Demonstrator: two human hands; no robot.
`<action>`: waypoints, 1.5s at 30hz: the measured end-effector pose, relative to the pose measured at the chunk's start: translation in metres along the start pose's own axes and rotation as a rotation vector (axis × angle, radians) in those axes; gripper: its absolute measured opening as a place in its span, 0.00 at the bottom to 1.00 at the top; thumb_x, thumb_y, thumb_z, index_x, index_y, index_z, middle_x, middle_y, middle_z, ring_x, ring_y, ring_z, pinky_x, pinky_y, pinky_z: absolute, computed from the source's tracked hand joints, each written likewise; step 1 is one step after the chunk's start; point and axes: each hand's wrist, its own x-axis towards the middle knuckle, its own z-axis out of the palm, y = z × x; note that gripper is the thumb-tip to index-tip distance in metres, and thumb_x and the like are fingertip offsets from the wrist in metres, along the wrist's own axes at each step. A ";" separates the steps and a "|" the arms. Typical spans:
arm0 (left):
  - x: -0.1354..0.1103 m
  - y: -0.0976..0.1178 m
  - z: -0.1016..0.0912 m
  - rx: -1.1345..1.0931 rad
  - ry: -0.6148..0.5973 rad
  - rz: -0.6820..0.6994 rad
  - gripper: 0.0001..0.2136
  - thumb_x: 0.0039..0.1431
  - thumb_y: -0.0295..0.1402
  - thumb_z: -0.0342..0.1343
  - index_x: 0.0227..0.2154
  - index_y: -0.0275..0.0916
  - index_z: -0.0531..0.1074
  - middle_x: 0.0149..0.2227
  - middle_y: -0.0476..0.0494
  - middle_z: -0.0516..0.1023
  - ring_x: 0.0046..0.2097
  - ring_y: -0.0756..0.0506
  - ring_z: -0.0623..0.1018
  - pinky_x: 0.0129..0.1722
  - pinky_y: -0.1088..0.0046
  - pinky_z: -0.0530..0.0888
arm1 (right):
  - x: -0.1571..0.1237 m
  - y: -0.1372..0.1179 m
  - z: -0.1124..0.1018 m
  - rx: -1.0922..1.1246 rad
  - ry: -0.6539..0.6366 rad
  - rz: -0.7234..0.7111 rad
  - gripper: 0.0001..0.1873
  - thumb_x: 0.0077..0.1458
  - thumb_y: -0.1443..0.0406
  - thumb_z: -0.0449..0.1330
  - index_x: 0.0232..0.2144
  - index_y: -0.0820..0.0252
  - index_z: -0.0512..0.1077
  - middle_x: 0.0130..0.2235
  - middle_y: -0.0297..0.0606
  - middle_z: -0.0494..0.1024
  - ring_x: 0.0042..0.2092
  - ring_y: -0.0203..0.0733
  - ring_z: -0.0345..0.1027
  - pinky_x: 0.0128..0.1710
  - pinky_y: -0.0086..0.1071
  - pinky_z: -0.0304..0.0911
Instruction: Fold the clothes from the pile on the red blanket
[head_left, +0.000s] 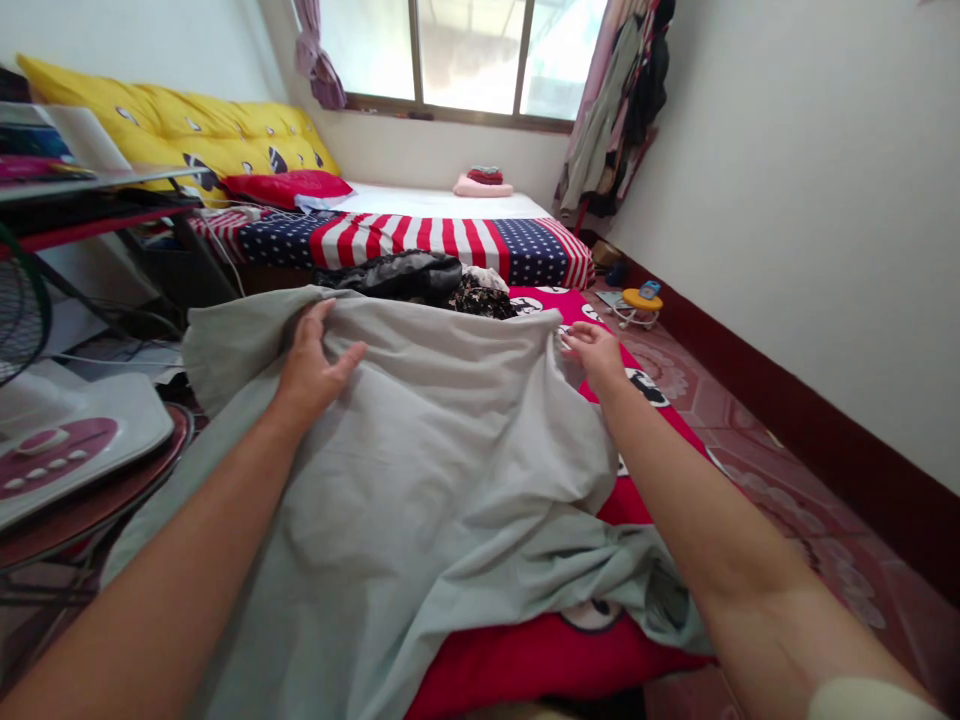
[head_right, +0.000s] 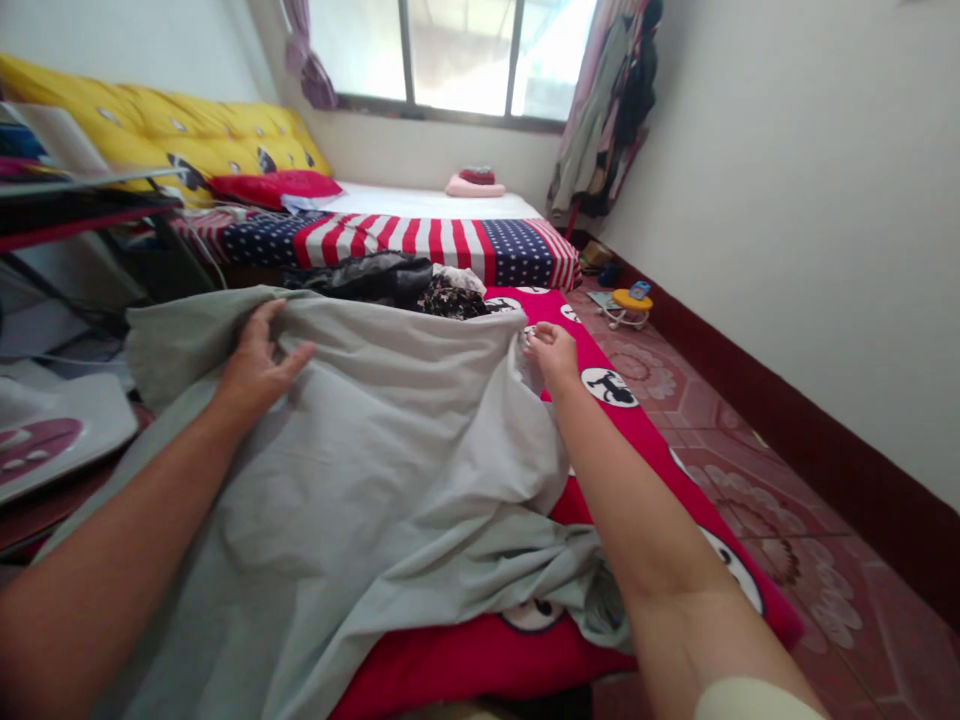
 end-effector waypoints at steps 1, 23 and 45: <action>-0.004 -0.002 0.004 0.097 -0.099 -0.021 0.38 0.54 0.41 0.61 0.64 0.31 0.52 0.66 0.29 0.53 0.67 0.31 0.55 0.64 0.52 0.59 | -0.006 0.003 0.002 -0.002 -0.033 -0.001 0.16 0.44 0.69 0.64 0.39 0.61 0.70 0.45 0.42 0.77 0.46 0.43 0.73 0.44 0.35 0.71; -0.152 -0.021 0.005 0.296 -0.412 0.190 0.21 0.62 0.48 0.46 0.48 0.42 0.75 0.55 0.39 0.73 0.53 0.37 0.75 0.55 0.57 0.72 | -0.126 0.058 -0.112 -0.400 -0.295 0.421 0.17 0.45 0.63 0.64 0.39 0.62 0.71 0.23 0.32 0.74 0.25 0.40 0.72 0.22 0.29 0.67; -0.201 0.102 0.052 -0.072 -0.988 0.119 0.10 0.55 0.23 0.50 0.33 0.40 0.76 0.34 0.46 0.77 0.37 0.47 0.75 0.37 0.74 0.67 | -0.144 0.026 -0.079 0.149 -0.367 0.414 0.19 0.33 0.56 0.71 0.29 0.60 0.77 0.28 0.38 0.80 0.31 0.42 0.72 0.32 0.30 0.66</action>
